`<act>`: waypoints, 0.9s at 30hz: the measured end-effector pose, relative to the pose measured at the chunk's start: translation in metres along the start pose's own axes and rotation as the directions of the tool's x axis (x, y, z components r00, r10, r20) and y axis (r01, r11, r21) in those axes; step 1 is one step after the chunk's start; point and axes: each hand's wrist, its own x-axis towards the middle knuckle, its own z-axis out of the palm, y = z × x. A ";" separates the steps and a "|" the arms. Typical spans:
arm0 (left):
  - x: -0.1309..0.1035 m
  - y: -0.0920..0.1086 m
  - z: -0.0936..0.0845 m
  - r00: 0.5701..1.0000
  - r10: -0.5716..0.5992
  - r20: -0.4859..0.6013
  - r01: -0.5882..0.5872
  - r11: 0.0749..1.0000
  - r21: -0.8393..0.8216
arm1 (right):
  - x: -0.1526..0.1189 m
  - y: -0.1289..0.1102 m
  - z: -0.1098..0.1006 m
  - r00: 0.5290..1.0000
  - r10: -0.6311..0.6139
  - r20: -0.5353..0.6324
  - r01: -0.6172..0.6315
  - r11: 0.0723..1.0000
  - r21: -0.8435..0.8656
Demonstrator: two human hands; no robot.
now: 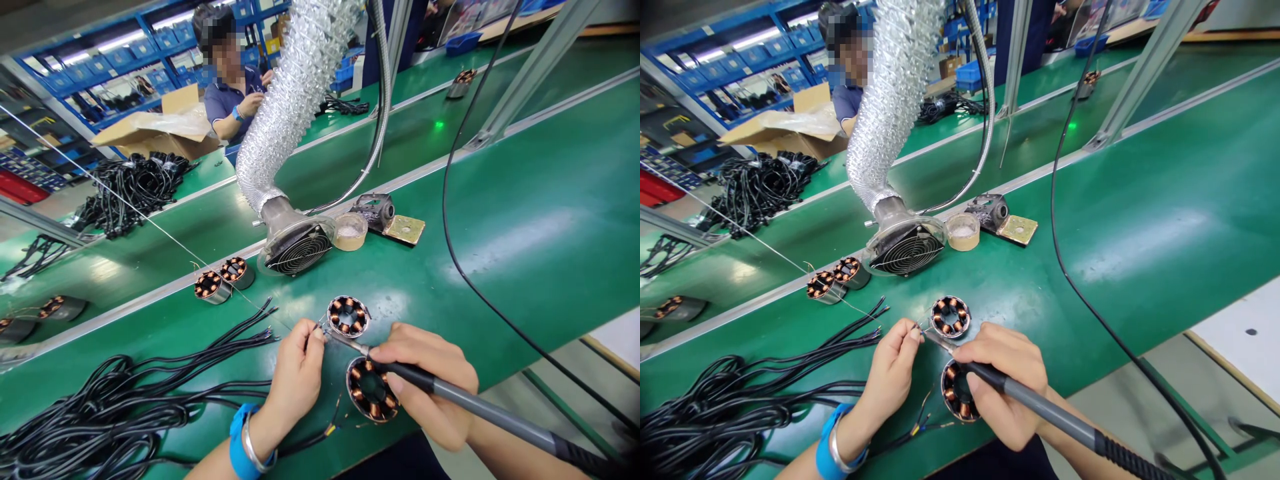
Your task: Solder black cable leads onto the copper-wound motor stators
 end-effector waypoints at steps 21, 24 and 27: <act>0.000 -0.001 0.000 1.000 -0.013 0.010 0.013 1.000 0.001 | 0.006 -0.002 -0.010 1.000 -0.007 0.002 0.007 1.000 -0.030; 0.000 0.000 0.000 1.000 -0.012 0.010 0.012 1.000 -0.001 | 0.005 0.001 -0.016 1.000 0.002 -0.012 -0.003 0.998 -0.056; 0.000 0.000 0.000 1.000 -0.008 0.009 0.008 1.000 -0.006 | 0.005 0.011 -0.027 0.999 -0.007 -0.037 0.003 0.995 -0.098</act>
